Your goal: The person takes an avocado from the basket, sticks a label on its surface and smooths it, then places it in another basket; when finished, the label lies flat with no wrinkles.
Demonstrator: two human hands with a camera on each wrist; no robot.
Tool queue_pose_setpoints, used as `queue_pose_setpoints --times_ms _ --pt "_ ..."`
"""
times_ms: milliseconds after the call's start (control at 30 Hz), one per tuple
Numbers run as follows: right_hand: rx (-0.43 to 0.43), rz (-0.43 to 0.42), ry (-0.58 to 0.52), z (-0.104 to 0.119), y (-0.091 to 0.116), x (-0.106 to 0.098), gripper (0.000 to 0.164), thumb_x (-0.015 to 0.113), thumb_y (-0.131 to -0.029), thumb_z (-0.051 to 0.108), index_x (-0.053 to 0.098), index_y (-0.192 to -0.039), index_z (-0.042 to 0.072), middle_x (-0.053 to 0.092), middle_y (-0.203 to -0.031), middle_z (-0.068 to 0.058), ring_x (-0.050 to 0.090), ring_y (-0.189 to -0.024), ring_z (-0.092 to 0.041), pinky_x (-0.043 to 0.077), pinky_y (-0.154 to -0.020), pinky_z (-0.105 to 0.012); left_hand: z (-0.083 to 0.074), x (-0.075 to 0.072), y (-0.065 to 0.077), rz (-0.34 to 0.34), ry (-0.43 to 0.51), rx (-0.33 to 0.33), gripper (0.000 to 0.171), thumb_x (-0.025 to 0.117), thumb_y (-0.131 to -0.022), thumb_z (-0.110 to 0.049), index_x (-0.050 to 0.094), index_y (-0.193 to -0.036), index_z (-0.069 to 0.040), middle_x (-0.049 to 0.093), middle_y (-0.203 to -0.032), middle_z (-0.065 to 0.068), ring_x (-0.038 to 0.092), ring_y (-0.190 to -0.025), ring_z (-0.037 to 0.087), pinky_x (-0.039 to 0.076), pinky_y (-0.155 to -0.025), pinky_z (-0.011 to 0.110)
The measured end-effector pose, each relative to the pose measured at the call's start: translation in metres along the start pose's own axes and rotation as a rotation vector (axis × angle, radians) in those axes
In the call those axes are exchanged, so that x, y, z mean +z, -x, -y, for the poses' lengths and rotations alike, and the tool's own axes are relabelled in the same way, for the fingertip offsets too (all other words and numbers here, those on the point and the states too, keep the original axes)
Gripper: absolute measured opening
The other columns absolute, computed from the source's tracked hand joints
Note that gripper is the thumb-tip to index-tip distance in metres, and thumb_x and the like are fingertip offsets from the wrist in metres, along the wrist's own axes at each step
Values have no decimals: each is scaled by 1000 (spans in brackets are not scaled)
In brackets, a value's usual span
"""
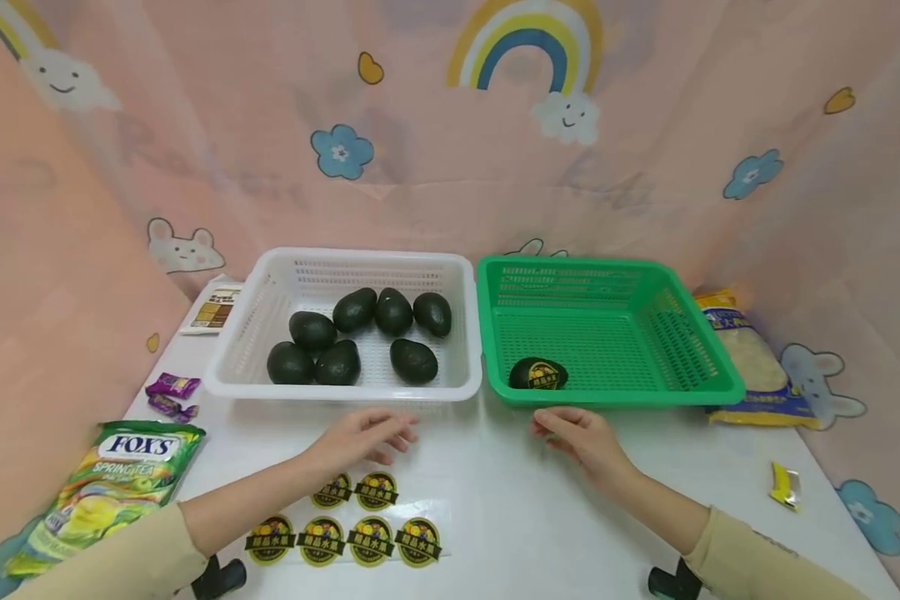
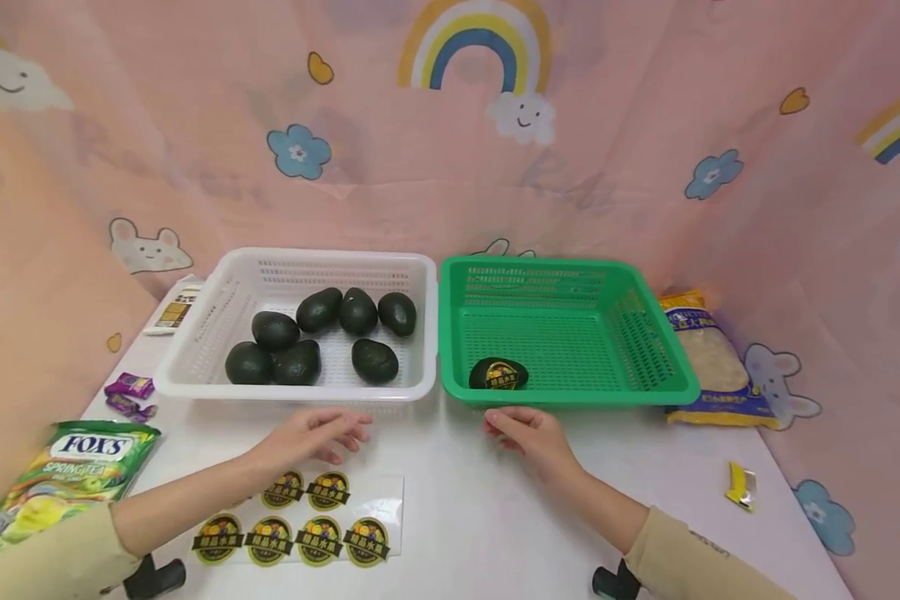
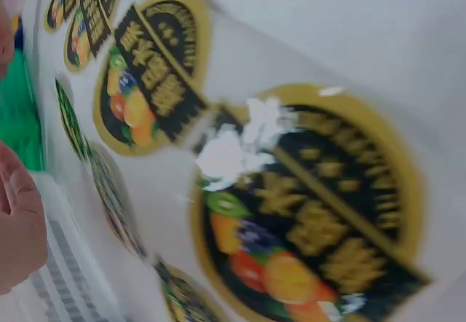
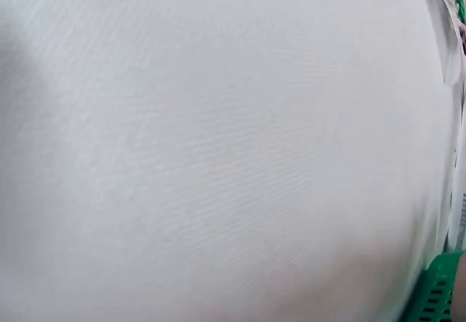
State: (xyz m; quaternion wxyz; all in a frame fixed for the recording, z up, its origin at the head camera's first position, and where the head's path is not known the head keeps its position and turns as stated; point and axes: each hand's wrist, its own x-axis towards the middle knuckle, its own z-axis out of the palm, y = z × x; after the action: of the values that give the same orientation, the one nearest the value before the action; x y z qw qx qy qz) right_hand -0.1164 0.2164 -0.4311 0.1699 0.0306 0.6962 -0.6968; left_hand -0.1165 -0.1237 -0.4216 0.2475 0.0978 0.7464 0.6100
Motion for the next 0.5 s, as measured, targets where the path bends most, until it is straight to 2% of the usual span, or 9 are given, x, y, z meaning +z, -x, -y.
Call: queue_pose_setpoints --times_ms 100,200,333,433,500 --pt "-29 193 101 9 0 14 23 66 -94 17 69 -103 -3 71 -94 -4 65 -90 -16 53 -80 -31 6 -13 3 -132 175 -74 54 57 -97 -46 64 -122 2 67 -112 14 64 -100 19 54 -84 33" --pt "-106 381 249 38 -8 36 22 65 -95 20 70 -102 0 71 -96 -8 63 -88 -22 54 -77 -34 8 -19 4 -177 291 -109 55 59 -95 -47 65 -118 3 69 -110 11 63 -101 17 52 -88 33" --pt "-227 596 463 97 -34 70 18 64 -96 21 72 -104 6 70 -101 -7 63 -89 -29 55 -78 -40 9 -19 3 -181 325 -118 53 60 -96 -42 62 -122 4 71 -102 3 63 -99 17 52 -90 34" --pt "-270 731 569 136 -65 96 19 62 -97 18 70 -110 7 69 -106 -4 63 -93 -29 54 -83 -44 9 -20 3 -186 302 -116 54 59 -97 -41 61 -125 5 71 -100 1 62 -98 16 51 -88 33" --pt "-270 807 628 155 -89 112 20 61 -97 15 68 -114 5 69 -108 -4 63 -96 -27 53 -86 -44 9 -20 3 -182 288 -115 56 59 -97 -42 59 -127 5 70 -100 1 61 -96 16 51 -87 32"
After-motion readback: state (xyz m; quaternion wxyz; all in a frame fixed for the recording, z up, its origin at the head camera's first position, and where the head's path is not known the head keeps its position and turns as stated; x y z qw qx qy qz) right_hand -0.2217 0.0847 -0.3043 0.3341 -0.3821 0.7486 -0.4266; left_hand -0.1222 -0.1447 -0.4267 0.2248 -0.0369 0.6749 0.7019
